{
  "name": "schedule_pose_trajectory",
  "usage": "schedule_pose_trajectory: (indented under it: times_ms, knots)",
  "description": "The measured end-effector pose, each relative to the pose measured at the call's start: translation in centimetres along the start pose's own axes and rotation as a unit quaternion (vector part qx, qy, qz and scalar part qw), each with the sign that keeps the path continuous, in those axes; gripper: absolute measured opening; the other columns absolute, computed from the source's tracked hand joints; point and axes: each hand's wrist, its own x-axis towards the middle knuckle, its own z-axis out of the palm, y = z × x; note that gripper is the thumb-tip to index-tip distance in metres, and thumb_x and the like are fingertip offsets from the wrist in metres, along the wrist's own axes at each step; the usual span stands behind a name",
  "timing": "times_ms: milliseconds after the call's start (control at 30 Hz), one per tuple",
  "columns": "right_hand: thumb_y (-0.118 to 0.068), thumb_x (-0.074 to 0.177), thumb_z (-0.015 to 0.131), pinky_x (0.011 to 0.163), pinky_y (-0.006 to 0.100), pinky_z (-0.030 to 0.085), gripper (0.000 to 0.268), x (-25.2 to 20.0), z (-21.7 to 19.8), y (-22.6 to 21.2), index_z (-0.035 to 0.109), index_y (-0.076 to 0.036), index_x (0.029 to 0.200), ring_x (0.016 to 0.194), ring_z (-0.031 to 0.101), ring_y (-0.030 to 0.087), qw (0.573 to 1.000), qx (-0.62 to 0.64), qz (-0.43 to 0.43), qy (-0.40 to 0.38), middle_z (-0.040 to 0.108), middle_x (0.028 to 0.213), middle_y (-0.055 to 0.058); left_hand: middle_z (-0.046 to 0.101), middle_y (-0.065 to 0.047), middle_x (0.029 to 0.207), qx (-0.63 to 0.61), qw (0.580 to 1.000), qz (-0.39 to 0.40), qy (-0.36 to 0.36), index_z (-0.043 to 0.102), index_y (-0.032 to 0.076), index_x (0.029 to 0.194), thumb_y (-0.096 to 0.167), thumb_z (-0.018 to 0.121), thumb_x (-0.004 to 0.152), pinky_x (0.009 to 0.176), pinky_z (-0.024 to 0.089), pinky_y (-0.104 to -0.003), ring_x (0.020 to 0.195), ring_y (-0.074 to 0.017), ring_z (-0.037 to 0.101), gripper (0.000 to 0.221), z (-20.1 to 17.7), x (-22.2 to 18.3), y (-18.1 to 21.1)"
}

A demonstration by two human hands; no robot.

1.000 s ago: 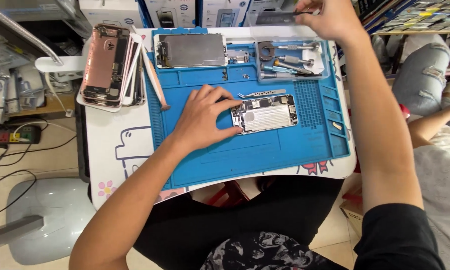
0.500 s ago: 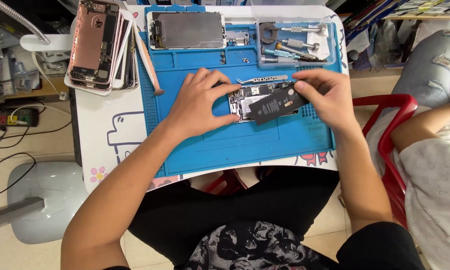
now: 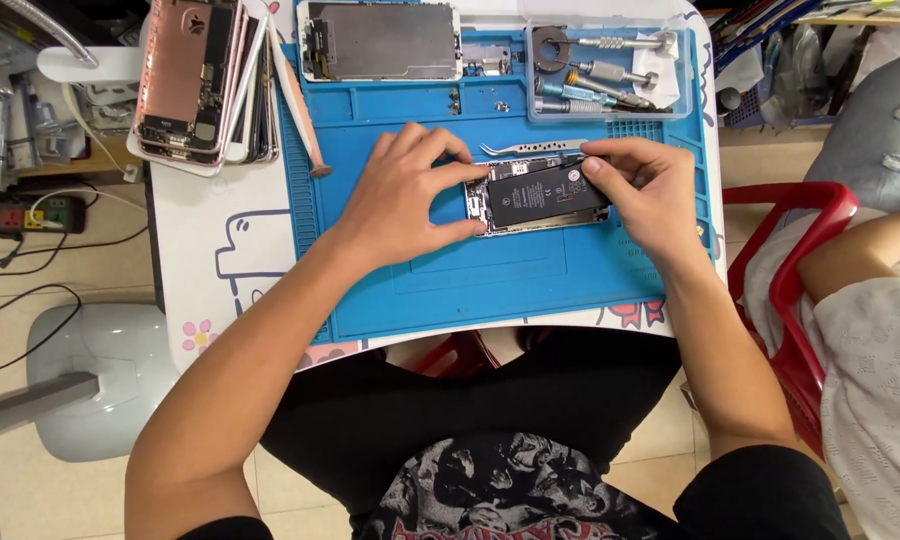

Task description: The person disassembles a smartphone on a blue work mat, using a screwdriver to remove screws and tweezers to handle internal components. They remove the battery, place it aside, and then attach a new screen assembly to the phone's frame, securing it with screws.

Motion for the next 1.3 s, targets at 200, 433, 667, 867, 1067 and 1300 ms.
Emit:
schedule_pose_trajectory:
  times_ms: [200, 433, 667, 867, 1067, 1300]
  knots:
    - [0.001, 0.104, 0.078, 0.071, 0.031, 0.056, 0.015, -0.5, 0.0, -1.2, 0.081, -0.002, 0.117, 0.074, 0.065, 0.017, 0.997, -0.062, -0.046, -0.003, 0.068, 0.076, 0.013, 0.06, -0.001, 0.121, 0.014, 1.0, 0.003, -0.002, 0.075, 0.018, 0.129, 0.049, 0.088, 0.085, 0.097, 0.041, -0.042, 0.114, -0.022, 0.051, 0.055, 0.1, 0.0, -0.3]
    - [-0.002, 0.108, 0.071, 0.067, 0.038, 0.049, 0.013, -0.4, 0.2, -3.5, 0.081, -0.002, 0.116, 0.068, 0.057, 0.026, 0.977, -0.161, -0.126, -0.055, 0.068, 0.078, 0.017, 0.06, -0.002, 0.121, 0.02, 1.0, 0.009, -0.004, 0.072, 0.018, 0.135, 0.051, 0.085, 0.087, 0.097, 0.041, -0.043, 0.114, -0.0232, 0.052, 0.06, 0.3, -0.1, -0.3]
    - [-0.004, 0.11, 0.072, 0.063, 0.034, 0.046, 0.012, -0.4, -0.4, -1.7, 0.082, -0.006, 0.115, 0.061, 0.053, 0.02, 0.988, -0.112, -0.081, -0.063, 0.068, 0.073, 0.013, 0.06, -0.002, 0.123, 0.008, 1.0, 0.026, 0.003, 0.075, 0.018, 0.126, 0.049, 0.086, 0.087, 0.097, 0.042, -0.044, 0.115, -0.0247, 0.054, 0.05, 0.2, 0.0, -0.1]
    - [-0.007, 0.111, 0.07, 0.059, 0.027, 0.043, 0.012, -0.2, -0.3, -1.1, 0.081, -0.005, 0.116, 0.06, 0.046, 0.011, 0.996, -0.067, -0.031, -0.058, 0.063, 0.064, 0.008, 0.059, -0.003, 0.123, 0.008, 1.0, 0.024, 0.002, 0.075, 0.018, 0.127, 0.048, 0.086, 0.088, 0.098, 0.043, -0.044, 0.116, -0.0249, 0.054, 0.051, 0.2, 0.0, 0.0]
    - [-0.005, 0.11, 0.071, 0.058, 0.028, 0.04, 0.012, -0.1, -0.1, -0.3, 0.082, -0.003, 0.115, 0.06, 0.046, 0.012, 0.995, -0.065, -0.037, -0.063, 0.068, 0.07, 0.013, 0.059, -0.003, 0.122, -0.001, 0.999, 0.031, 0.008, 0.076, 0.018, 0.125, 0.046, 0.087, 0.088, 0.096, 0.042, -0.045, 0.115, -0.0256, 0.054, 0.048, 0.1, -0.1, -0.1]
    - [-0.003, 0.108, 0.073, 0.06, 0.031, 0.041, 0.011, 0.1, 0.5, -1.8, 0.082, -0.003, 0.113, 0.061, 0.052, 0.02, 0.991, -0.091, -0.071, -0.065, 0.066, 0.069, 0.016, 0.058, -0.001, 0.122, 0.009, 0.999, 0.04, 0.008, 0.079, 0.022, 0.117, 0.047, 0.086, 0.087, 0.096, 0.042, -0.044, 0.115, -0.0249, 0.054, 0.039, 0.3, -0.1, -0.3]
